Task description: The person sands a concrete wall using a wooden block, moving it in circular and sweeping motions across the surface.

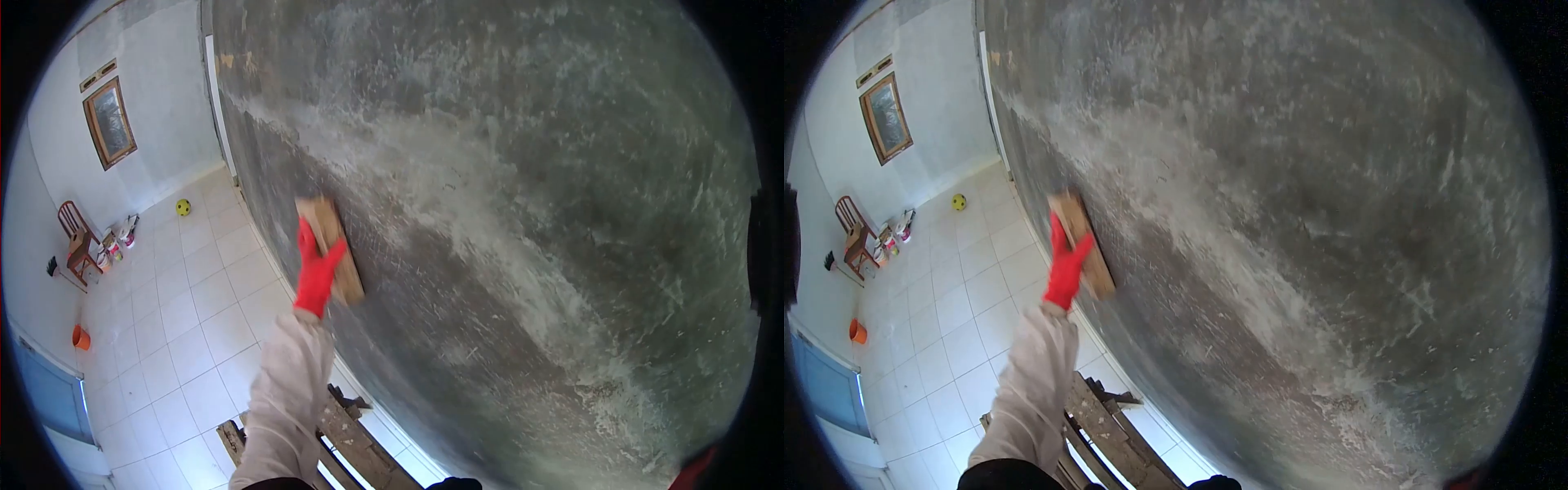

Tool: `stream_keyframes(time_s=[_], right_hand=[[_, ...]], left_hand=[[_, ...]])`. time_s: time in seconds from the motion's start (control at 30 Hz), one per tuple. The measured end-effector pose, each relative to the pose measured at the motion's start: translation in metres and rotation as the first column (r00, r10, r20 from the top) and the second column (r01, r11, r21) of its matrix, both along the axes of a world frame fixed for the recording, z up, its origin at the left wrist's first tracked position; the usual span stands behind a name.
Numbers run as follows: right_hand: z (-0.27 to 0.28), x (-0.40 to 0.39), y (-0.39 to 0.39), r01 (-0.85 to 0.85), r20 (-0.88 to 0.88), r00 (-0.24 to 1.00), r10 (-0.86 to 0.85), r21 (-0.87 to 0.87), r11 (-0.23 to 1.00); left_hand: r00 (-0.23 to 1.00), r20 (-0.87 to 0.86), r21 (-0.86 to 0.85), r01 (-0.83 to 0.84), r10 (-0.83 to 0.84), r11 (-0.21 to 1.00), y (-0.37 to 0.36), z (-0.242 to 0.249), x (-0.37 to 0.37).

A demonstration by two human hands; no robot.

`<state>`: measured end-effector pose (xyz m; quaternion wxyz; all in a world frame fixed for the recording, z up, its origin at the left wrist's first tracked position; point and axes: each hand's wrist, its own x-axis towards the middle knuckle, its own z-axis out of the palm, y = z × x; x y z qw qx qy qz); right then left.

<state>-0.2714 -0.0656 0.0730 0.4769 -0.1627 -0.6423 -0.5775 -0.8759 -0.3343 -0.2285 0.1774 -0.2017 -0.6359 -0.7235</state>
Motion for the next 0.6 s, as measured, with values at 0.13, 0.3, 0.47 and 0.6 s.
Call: stream_keyframes(time_s=[0.13, 0.3, 0.47, 0.6], right_hand=[[-0.001, -0.003, 0.0, 0.035, 0.01, 0.999, -0.035, 0.008, 0.999], [-0.033, 0.11, 0.083, 0.013, -0.146, 0.989, -0.035, -0.149, 0.989], [-0.044, 0.104, 0.072, -0.183, -0.263, 0.961, 0.084, -0.382, 0.906], [-0.016, 0.083, 0.052, 0.016, 0.021, 1.0, -0.011, -0.222, 0.975]], left_hand=[[0.878, -0.475, -0.086, -0.115, 0.061, 0.99, -0.001, 0.206, -0.016], [0.768, -0.628, -0.068, -0.219, 0.129, 0.973, 0.011, 0.26, -0.002], [0.997, -0.076, -0.03, -0.016, 0.014, 0.999, 0.007, 0.055, 0.015], [0.98, 0.196, -0.031, -0.014, 0.02, 0.999, 0.014, -0.049, 0.044]])
